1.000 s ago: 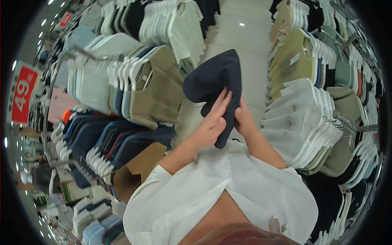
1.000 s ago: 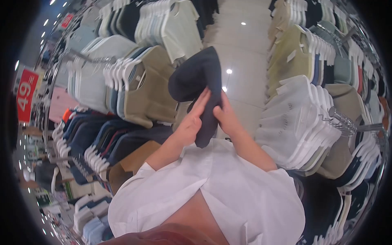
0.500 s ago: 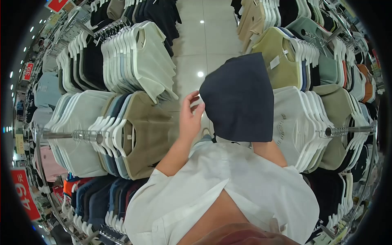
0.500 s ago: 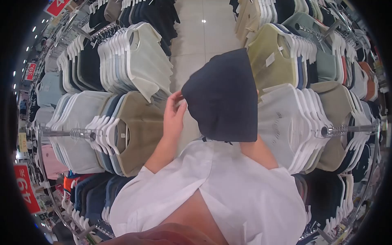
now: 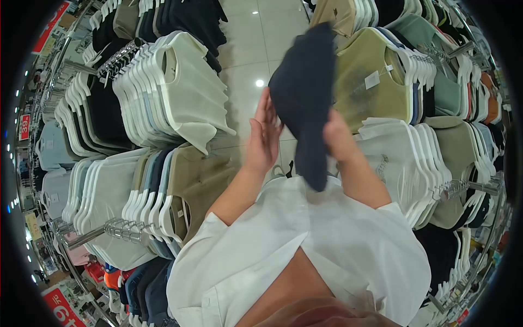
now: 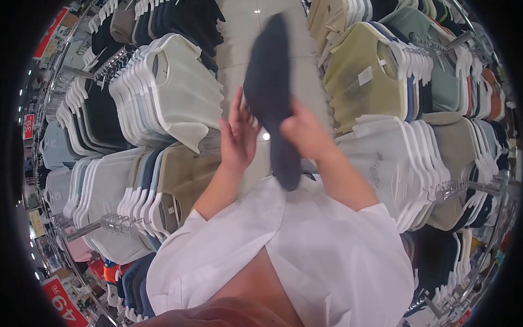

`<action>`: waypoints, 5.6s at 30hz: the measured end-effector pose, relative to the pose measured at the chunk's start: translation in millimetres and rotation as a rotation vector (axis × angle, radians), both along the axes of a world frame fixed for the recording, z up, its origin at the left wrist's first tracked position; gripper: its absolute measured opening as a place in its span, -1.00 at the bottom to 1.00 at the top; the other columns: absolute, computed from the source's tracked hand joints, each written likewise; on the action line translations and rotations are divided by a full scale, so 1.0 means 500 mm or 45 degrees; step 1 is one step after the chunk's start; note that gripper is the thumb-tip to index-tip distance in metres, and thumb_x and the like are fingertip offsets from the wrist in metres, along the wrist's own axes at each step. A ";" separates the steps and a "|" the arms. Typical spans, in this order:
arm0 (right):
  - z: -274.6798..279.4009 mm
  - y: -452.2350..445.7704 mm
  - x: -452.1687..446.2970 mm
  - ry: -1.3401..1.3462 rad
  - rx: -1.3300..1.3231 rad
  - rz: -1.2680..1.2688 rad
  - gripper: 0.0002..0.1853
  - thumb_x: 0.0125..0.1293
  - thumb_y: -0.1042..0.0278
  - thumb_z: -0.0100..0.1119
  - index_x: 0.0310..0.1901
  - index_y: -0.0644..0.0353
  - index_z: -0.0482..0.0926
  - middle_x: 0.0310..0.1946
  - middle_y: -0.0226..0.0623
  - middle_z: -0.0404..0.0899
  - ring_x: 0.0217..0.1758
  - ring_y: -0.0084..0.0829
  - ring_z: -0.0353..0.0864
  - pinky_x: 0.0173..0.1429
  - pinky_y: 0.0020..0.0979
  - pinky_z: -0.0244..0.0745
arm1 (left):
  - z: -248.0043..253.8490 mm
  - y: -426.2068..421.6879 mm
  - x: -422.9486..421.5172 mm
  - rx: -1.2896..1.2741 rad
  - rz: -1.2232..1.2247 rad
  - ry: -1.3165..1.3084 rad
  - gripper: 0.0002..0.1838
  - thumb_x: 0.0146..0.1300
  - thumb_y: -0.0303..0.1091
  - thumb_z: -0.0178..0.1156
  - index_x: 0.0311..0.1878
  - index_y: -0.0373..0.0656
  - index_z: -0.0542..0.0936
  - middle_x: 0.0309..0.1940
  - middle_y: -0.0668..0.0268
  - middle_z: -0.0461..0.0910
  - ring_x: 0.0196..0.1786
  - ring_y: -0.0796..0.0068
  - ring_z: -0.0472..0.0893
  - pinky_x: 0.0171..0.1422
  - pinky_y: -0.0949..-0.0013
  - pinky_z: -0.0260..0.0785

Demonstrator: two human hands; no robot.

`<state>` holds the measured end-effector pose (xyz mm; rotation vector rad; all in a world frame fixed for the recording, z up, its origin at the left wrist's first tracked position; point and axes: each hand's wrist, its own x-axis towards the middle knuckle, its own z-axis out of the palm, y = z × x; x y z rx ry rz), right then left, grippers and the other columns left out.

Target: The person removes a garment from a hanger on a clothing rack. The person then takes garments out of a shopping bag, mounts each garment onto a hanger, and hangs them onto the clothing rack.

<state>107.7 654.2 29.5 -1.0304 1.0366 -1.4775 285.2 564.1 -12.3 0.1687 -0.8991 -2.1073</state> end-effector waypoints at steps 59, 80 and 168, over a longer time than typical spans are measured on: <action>0.003 -1.009 -0.514 0.293 0.162 -0.050 -0.21 0.31 0.71 0.41 0.55 0.26 0.31 0.08 -0.36 0.59 -0.01 -0.63 0.61 0.07 -0.56 0.52 | -0.062 -0.979 -0.380 0.307 0.080 -0.024 -0.34 0.67 0.00 -0.04 0.64 -0.14 0.16 0.56 0.20 0.24 0.55 0.28 0.32 0.58 0.22 0.27; 0.006 -1.438 -0.775 0.853 -0.247 0.115 -0.33 0.21 0.14 0.59 0.31 0.23 0.58 0.29 -0.15 0.61 0.42 -0.13 0.51 0.52 -0.11 0.37 | -0.027 -1.256 -0.649 0.216 0.411 -0.094 -0.42 0.67 -0.09 -0.02 0.60 -0.16 0.24 0.49 0.21 0.34 0.48 0.33 0.42 0.50 0.27 0.38; -0.087 -2.926 -1.494 -1.364 -0.370 0.392 -0.75 0.60 0.08 0.09 0.05 0.02 0.61 0.67 0.16 0.10 0.68 0.20 0.18 0.65 0.28 0.24 | -0.111 -2.706 -1.285 0.546 0.699 -0.970 -0.40 0.58 0.06 0.19 0.46 -0.13 0.35 0.49 0.18 0.39 0.54 0.22 0.37 0.59 0.04 0.25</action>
